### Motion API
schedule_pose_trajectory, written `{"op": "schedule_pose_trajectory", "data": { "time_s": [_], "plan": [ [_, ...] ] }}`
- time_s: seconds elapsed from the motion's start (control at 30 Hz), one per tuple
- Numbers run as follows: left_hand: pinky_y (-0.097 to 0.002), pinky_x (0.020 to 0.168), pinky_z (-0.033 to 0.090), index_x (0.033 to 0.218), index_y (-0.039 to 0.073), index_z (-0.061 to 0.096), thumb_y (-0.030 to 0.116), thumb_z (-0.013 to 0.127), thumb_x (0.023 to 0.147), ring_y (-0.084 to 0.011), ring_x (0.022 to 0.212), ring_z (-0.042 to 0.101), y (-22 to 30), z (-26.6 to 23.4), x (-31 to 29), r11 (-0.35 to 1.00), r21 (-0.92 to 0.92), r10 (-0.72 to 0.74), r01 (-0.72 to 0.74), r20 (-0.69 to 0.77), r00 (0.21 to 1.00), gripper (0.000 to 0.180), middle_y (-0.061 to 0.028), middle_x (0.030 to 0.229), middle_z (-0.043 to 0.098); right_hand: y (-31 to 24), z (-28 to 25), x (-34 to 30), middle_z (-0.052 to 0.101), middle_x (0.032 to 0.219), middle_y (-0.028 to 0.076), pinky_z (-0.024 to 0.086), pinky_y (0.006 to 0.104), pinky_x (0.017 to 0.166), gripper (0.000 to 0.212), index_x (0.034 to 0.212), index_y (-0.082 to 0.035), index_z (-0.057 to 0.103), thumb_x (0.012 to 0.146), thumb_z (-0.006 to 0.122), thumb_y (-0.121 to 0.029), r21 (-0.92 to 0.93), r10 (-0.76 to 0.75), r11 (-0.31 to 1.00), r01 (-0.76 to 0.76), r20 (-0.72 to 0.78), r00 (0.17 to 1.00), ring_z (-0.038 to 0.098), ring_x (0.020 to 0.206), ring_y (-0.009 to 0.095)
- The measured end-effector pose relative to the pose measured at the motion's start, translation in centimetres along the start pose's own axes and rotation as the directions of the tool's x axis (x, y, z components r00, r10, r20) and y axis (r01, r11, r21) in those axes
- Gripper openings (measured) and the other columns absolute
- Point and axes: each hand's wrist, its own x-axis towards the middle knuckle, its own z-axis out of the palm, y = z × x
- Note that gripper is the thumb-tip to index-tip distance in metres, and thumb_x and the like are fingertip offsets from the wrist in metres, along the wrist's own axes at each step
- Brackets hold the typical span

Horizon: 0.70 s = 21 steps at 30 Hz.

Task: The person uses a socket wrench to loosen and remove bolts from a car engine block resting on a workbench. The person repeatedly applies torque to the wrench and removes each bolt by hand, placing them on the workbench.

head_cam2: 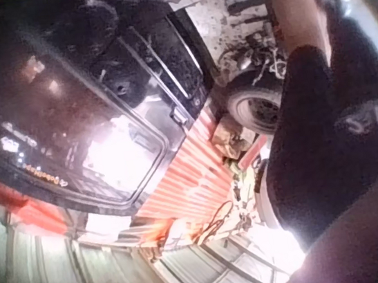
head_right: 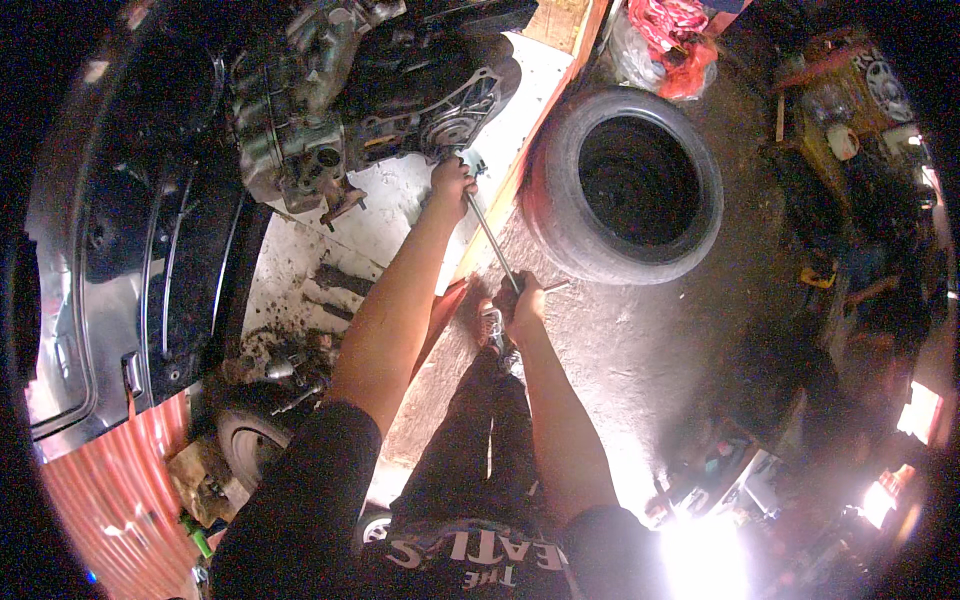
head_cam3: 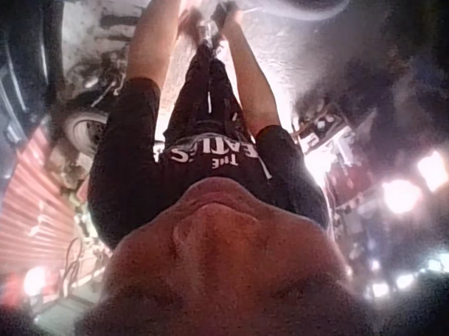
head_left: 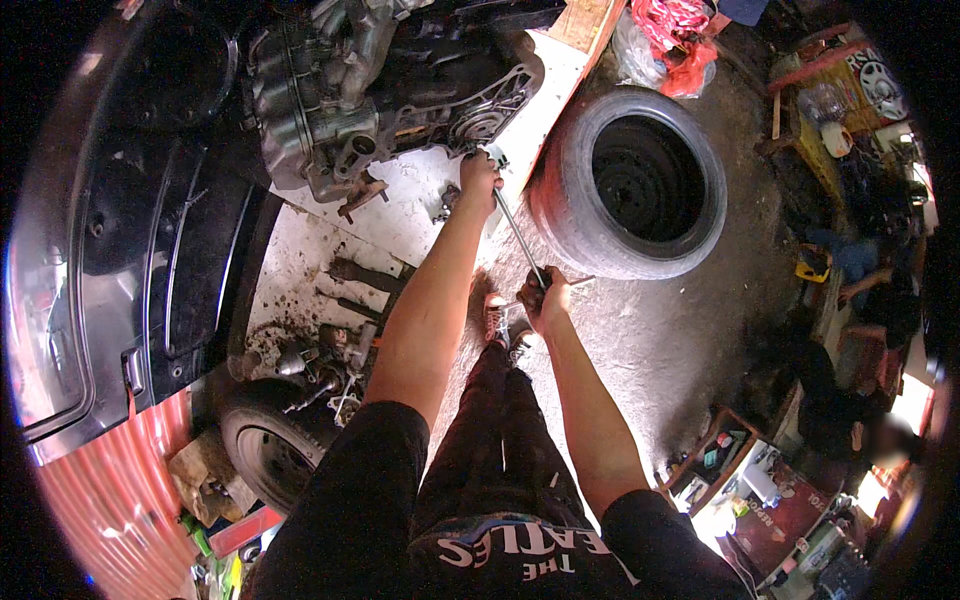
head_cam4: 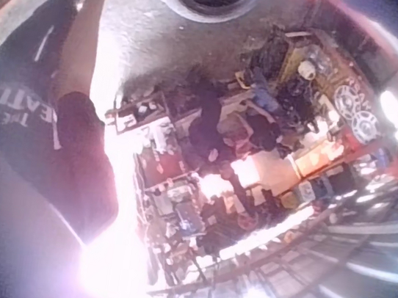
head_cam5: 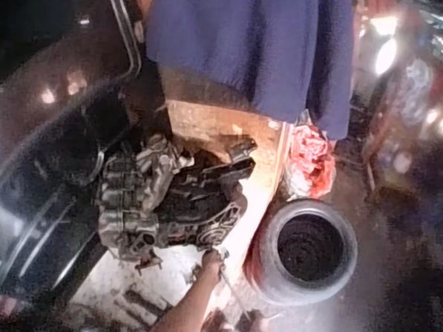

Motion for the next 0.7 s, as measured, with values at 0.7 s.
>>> {"op": "schedule_pose_trajectory", "data": {
  "time_s": [0.7],
  "plan": [
    [-0.0470, 0.079, 0.052, 0.098, 0.007, 0.065, 0.019, 0.059, 0.088, -0.0395, 0.091, 0.065, 4.6, -7.3, -1.0, 0.057, 0.926, 0.483, -0.373, 0.302, 0.822, 0.016, -0.0184, 0.098, 0.068, -1.4, -11.7, -7.2, 0.039, 0.058, -0.002, 0.042, 0.0336, 0.063, 0.022, 0.083, -0.013, 0.048, 0.100, 0.047, -0.026, -0.066, -0.071, 0.995, 0.071, 0.000, 0.997, 0.042, 0.054, 0.014]
  ]
}}
